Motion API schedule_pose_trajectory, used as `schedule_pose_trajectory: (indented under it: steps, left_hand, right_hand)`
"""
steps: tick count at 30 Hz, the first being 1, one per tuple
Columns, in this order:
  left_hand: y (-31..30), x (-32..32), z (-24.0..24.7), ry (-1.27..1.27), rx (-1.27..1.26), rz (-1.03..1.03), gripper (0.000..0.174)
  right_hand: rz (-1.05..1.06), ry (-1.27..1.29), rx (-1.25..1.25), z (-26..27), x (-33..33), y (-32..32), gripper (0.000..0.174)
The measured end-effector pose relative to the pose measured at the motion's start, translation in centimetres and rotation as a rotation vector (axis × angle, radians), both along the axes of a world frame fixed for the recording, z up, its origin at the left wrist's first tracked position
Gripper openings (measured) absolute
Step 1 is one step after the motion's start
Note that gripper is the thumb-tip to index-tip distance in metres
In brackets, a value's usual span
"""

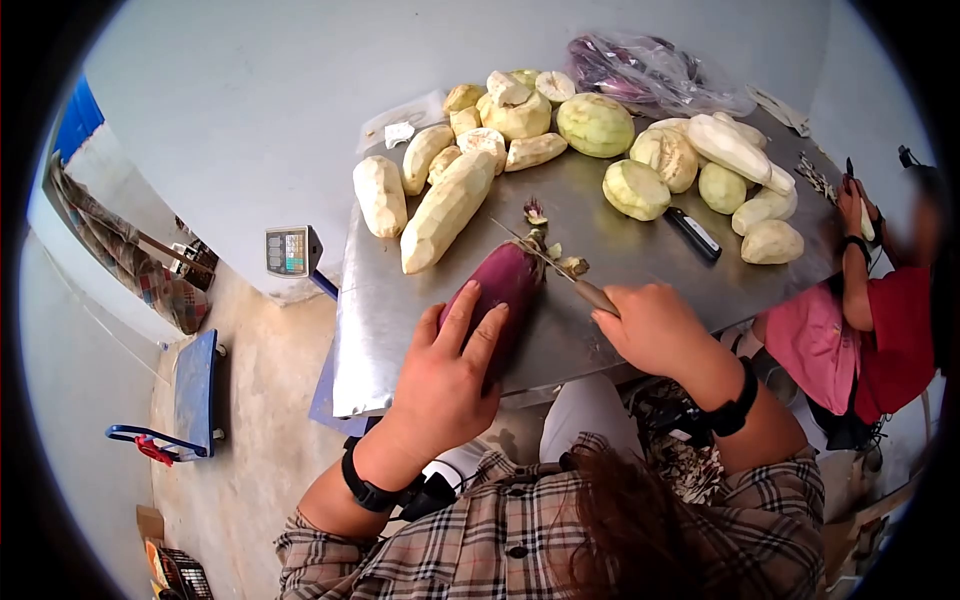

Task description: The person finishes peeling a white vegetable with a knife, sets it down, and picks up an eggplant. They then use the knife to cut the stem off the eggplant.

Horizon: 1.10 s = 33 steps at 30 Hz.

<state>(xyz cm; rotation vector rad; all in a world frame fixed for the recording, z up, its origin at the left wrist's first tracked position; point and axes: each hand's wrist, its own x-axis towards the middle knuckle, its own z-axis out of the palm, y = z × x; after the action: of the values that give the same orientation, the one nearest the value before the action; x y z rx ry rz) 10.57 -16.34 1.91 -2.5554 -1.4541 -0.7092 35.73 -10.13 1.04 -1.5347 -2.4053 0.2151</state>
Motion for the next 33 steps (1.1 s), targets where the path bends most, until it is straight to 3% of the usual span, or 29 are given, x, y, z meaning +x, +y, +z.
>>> schedule_pose_trajectory:
  steps: [6, 12, 15, 24, 33]
  left_hand:
    - [0.1, -0.1, -0.2, 0.010, 0.018, -0.027, 0.074]
    - [0.3, 0.1, 0.0, 0.000, -0.011, 0.011, 0.069]
    - [0.5, 0.0, -0.4, 0.063, 0.056, 0.049, 0.076]
    - [0.7, 0.2, -0.5, 0.061, 0.056, 0.104, 0.076]
    - [0.6, -0.2, -0.7, 0.026, 0.018, 0.136, 0.077]
  right_hand:
    - [-0.030, -0.044, -0.050, 1.3, 2.0, -2.4, 0.028]
    - [-0.050, 0.033, -0.090, -0.2, -0.1, 0.0, 0.029]
    - [-0.057, 0.041, -0.088, -0.9, -1.1, 0.6, 0.030]
    - [-0.047, -0.012, -0.114, -0.6, -3.1, 1.9, 0.038]
    - [-0.023, 0.198, -0.202, -1.9, -3.0, 4.0, 0.040]
